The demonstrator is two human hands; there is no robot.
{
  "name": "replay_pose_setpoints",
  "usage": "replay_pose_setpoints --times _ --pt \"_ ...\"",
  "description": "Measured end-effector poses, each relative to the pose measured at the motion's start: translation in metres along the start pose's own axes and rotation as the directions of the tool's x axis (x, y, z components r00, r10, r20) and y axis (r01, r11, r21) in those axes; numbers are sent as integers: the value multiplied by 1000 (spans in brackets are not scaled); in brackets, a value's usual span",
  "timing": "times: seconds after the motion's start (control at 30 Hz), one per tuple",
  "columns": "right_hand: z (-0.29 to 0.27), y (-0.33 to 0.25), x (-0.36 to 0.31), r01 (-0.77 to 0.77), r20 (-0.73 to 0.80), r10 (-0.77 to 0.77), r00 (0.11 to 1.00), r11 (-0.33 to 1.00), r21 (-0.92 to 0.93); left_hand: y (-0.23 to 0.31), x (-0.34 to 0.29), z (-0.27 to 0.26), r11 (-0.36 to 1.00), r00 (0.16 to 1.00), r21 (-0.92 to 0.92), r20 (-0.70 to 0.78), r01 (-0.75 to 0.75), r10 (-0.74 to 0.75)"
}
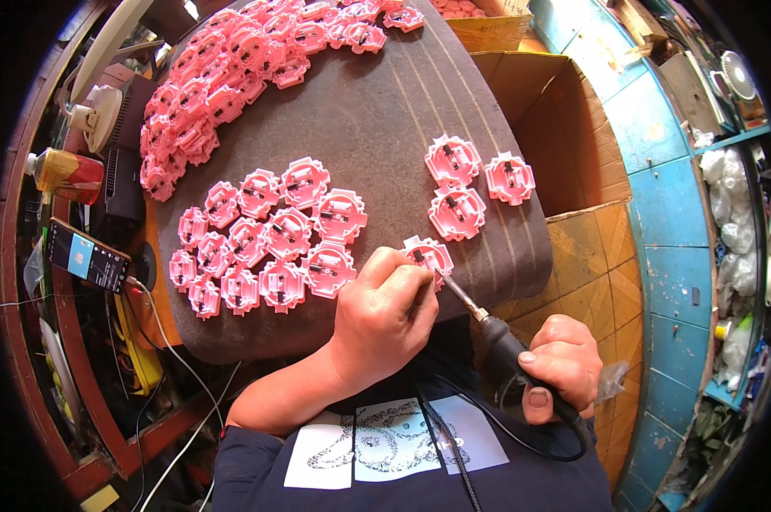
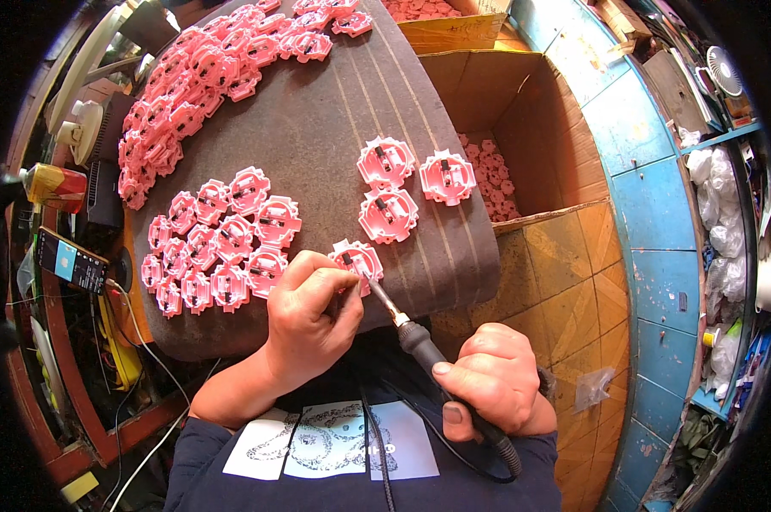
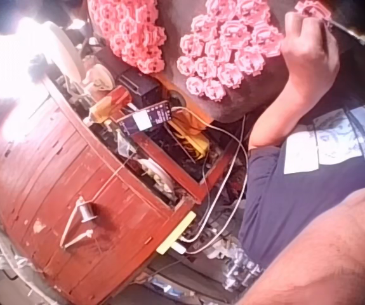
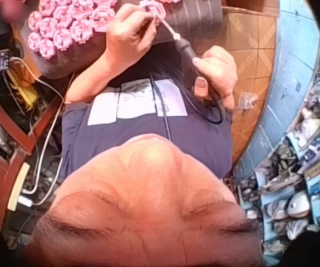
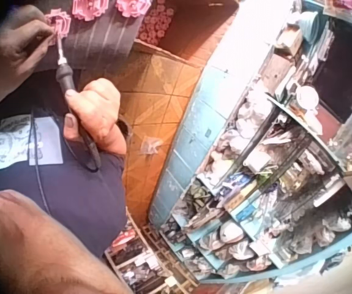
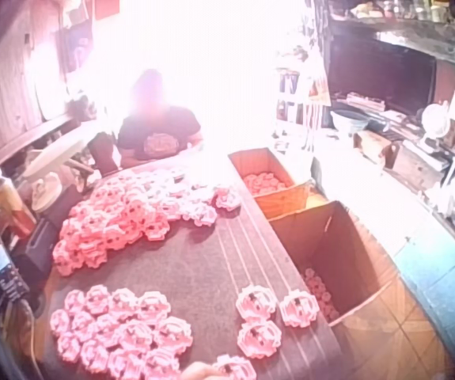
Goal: The person uses a soldering iron to apply heat to small pink plastic components arranged on a work surface. They pick up each component, apply the soldering iron to specific points, and place the finished pieces aside. The process is repeated for multiple components throughout the clip.
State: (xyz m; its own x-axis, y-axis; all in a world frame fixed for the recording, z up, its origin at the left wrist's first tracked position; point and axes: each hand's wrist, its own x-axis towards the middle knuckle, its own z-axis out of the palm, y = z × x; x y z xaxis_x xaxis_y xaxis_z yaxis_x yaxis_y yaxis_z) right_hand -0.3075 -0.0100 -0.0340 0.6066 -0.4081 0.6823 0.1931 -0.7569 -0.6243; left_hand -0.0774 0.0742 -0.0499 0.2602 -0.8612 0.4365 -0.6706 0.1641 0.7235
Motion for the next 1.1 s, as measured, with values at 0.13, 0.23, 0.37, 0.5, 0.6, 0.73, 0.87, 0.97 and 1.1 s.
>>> replay_pose_setpoints --times 0.13,0.23,0.37,0.5,0.6,0.73,0.87,0.97,1.1 --pt "2 1 0 0 -28 1 1000 1000 4 1 0 -1 1000 1000 5 1 6 -6" --pt "4 0 -1 -1 -113 1 994 1000 -1 1 -1 -2 1000 1000 -5 10 16 -15" --pt "9 -1 -7 -40 -233 29 972 998 -41 0 -1 -1 1000 1000 -11 15 13 -13" --pt "15 4 -5 -42 -246 27 969 998 -55 -1 -1 -1 1000 1000 -15 9 13 -13" --pt "14 8 -1 -48 -192 29 981 995 -92 -1 -1 -1 1000 1000 -15 9 13 -12" --pt "17 10 0 -89 -188 61 980 986 -144 -1 -1 -1 1000 1000 -14 9 14 -14" --pt "22 14 -1 -101 -186 84 979 991 -86 0 0 0 1000 1000 -12 15 20 -20" --pt "28 20 -1 -94 -163 89 983 995 -19 3 1 -1 999 999 2 15 39 -40" --pt "34 25 2 -69 -145 63 987 997 -33 3 1 -3 999 999 10 13 38 -38"
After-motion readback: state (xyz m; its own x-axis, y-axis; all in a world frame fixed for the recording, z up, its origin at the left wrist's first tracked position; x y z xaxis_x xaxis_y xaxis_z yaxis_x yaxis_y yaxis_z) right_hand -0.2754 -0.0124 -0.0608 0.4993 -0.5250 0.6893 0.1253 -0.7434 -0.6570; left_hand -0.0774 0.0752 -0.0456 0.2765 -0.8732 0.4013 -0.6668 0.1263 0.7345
